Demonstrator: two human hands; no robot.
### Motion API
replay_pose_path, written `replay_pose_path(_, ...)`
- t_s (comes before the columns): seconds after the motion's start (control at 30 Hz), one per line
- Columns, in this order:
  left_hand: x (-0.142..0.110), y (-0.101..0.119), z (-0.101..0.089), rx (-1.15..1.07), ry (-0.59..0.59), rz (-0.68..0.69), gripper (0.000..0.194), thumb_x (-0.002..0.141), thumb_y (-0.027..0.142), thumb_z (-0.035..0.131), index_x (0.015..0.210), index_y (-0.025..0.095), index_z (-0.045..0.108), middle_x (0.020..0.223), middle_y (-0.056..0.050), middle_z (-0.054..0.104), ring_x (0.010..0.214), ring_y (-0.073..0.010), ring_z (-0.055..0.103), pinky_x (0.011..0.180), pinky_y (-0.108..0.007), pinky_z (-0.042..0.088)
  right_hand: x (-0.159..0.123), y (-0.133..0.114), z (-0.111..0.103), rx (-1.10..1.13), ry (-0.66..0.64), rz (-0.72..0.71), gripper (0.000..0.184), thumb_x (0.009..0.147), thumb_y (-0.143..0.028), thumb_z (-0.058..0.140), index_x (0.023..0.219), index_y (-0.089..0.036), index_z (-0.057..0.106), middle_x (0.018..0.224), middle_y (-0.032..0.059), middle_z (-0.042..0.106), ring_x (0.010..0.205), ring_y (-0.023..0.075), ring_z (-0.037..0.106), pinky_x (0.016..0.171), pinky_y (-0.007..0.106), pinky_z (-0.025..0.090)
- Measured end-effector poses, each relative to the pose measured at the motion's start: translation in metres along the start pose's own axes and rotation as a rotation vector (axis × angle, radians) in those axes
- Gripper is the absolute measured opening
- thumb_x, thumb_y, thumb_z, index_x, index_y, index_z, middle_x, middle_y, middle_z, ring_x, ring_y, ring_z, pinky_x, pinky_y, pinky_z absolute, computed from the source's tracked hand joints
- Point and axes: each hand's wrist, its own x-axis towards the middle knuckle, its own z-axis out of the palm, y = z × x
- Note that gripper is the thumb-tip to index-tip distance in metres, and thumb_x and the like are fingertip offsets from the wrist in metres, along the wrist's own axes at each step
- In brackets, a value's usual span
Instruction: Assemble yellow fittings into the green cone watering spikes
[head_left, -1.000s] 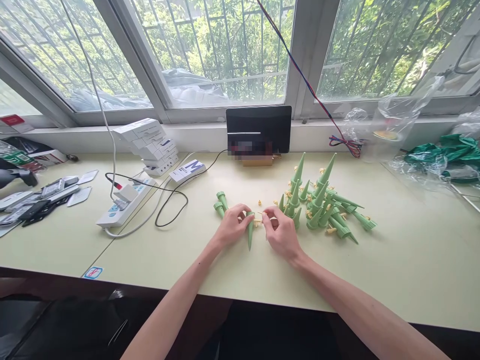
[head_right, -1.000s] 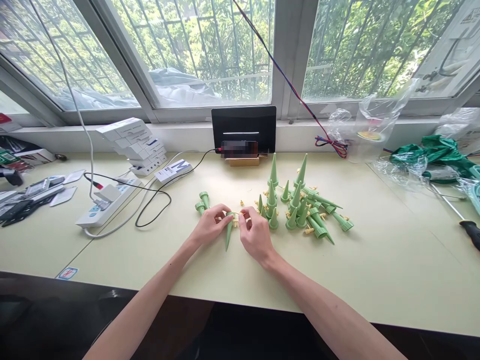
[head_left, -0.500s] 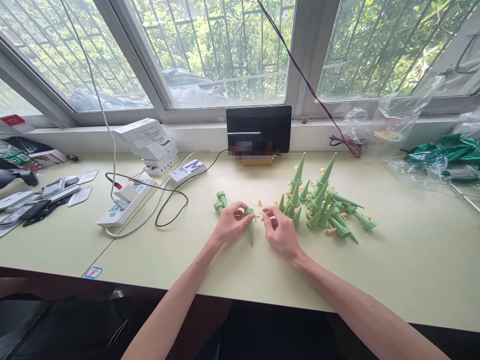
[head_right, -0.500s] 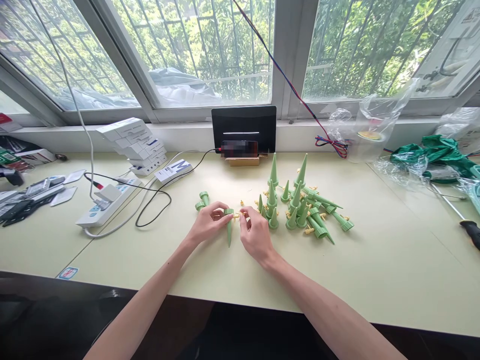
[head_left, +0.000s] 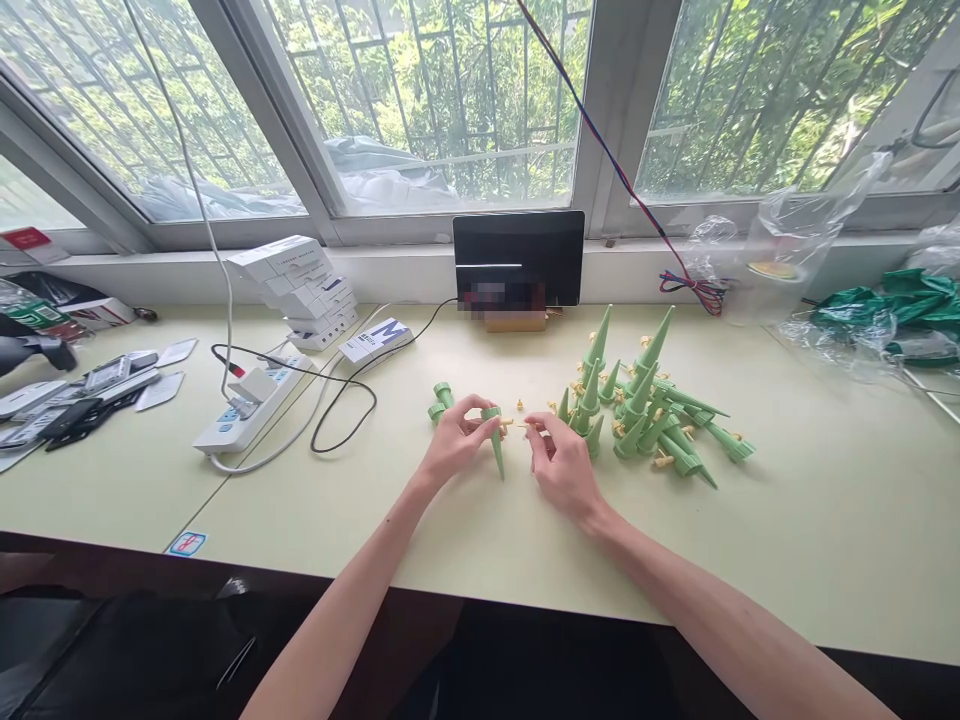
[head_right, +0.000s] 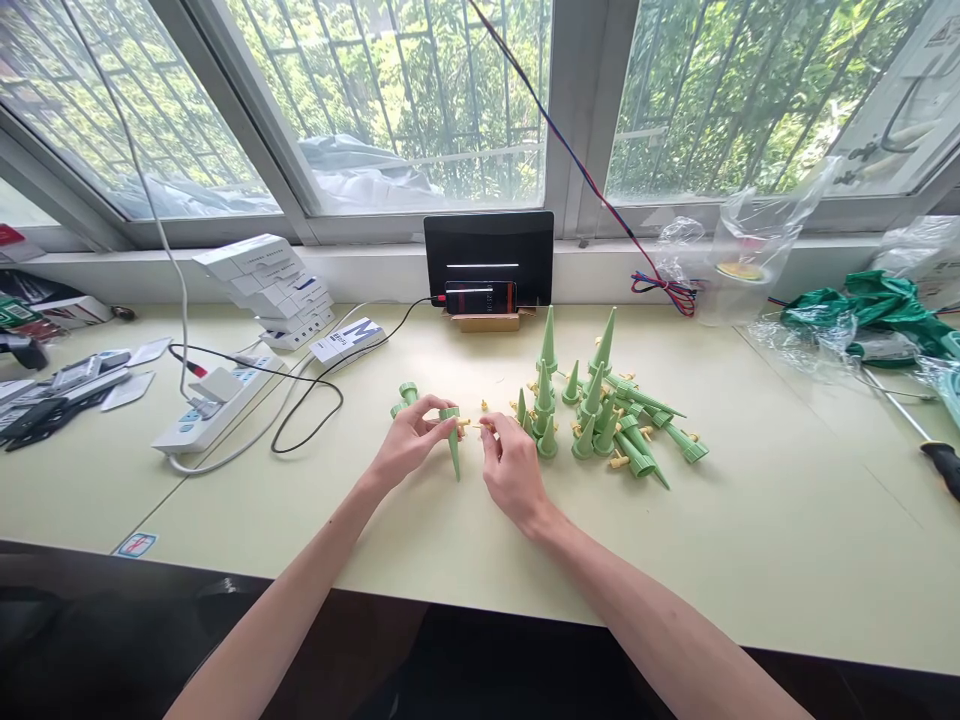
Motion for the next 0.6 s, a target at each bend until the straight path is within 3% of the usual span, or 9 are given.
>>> replay_pose_path(0.1, 0.0, -0.0004, -0.0005, -0.022, -0.018, 0.028, 0.023, 0.086, 0.038, 0.064, 0.096, 0.019, 0.054, 0.078, -0.001, 0.066, 0.076, -0.0181, 0.069, 0.079, -0.034, 0.052, -0.0001, 0.0005, 0.0, 0.015, 0.002, -0.003, 0.022, 0.097, -0.029, 0.043, 0.103, -0.019, 0.061, 0.095, 0.0073, 0.066, 0.066, 0.0158, 0.062, 0.056, 0.026, 0.047)
replay_pose_path(0.6, -0.0025, 0.0092, 0.0003, -0.058, -0.037, -0.014, 0.023, 0.083, 0.039, 0.068, 0.091, 0.019, 0.058, 0.075, -0.003, 0.068, 0.08, -0.0197, 0.068, 0.081, -0.035, 0.049, 0.001, -0.0026, -0.0003, 0.028, 0.013, 0.012, 0.019, 0.096, -0.032, 0.046, 0.1, -0.02, 0.06, 0.095, 0.007, 0.067, 0.064, 0.0158, 0.062, 0.053, 0.025, 0.046)
